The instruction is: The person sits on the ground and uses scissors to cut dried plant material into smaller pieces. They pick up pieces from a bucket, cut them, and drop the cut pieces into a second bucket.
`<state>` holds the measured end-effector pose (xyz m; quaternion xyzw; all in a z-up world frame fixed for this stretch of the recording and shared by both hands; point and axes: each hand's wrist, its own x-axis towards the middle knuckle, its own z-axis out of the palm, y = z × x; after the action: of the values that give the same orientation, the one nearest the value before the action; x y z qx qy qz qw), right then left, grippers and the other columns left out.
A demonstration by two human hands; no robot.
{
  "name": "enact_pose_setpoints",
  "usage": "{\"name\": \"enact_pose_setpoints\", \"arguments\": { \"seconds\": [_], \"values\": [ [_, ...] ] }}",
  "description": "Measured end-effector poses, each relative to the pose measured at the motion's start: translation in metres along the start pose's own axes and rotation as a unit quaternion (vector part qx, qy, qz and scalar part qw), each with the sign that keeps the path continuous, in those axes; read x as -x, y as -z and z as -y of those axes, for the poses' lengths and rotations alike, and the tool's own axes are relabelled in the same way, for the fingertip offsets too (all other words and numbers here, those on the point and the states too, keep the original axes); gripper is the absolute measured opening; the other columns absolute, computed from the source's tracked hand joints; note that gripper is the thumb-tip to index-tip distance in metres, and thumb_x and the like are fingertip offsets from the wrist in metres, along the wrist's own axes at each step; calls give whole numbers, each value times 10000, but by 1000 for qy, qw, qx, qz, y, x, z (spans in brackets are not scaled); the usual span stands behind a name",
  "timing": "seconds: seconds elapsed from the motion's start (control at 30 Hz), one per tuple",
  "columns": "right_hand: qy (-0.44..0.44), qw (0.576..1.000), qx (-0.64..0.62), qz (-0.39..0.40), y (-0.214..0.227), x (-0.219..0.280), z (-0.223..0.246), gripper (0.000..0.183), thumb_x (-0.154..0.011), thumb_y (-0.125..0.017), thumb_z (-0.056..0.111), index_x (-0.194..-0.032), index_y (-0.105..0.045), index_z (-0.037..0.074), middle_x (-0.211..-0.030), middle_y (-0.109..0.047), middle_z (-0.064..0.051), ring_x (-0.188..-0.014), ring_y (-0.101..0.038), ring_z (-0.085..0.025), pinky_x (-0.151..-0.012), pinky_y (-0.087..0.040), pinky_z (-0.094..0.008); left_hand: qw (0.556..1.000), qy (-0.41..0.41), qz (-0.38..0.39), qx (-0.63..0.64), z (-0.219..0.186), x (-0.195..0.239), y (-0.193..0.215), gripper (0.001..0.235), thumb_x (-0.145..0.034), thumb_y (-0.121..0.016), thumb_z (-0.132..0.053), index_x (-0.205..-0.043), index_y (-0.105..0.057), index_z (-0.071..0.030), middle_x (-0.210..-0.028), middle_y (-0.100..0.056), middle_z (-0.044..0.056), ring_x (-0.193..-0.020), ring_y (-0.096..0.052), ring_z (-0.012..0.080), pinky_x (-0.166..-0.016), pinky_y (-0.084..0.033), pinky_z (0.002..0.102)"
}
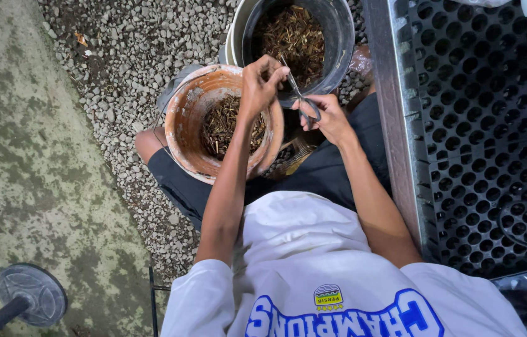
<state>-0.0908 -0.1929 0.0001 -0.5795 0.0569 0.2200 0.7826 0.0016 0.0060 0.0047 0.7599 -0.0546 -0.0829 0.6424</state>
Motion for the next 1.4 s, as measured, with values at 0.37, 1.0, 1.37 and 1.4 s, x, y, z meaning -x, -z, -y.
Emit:
{"name": "enact_pose_setpoints", "arguments": {
  "seconds": [0.37, 1.0, 1.37, 1.4],
  "values": [
    [-41, 995, -87, -21, 3, -1, -1, 429, -1027, -599, 430, -1086, -677, 12, -790, -701, -60, -623, -676, -98, -442, -361, -177, 986, 59, -11, 153, 15, -20, 0, 126, -910, -693, -27, -1035, -685, -10, -920, -770, 89, -806, -732, 122, -726, -607, 283],
    [34, 998, -43, -12, -4, 0, 11, 414, -1049, -606, 388, -1129, -689, -11, -818, -698, -79, -675, -676, -111, -494, -380, -182, 972, 99, -104, 184, 40, -26, -36, 134, -884, -779, -35, -999, -751, 27, -815, -744, 70, -731, -651, 108, -688, -512, 247],
    [38, 999, 22, -21, -5, -4, 5, 353, -1011, -672, 314, -1161, -696, -5, -810, -718, -55, -695, -678, -90, -509, -377, -191, 976, 78, -165, 118, 29, -22, -41, 63, -895, -754, -22, -922, -707, 9, -818, -730, 69, -743, -664, 112, -687, -533, 256],
    [46, 998, 30, -20, -6, -5, 4, 350, -1013, -678, 310, -1164, -702, -6, -809, -722, -54, -694, -677, -89, -520, -387, -195, 980, 79, -152, 104, 29, -22, -40, 57, -894, -755, -15, -914, -708, 10, -825, -735, 70, -749, -667, 114, -696, -538, 256]
  ]
}}
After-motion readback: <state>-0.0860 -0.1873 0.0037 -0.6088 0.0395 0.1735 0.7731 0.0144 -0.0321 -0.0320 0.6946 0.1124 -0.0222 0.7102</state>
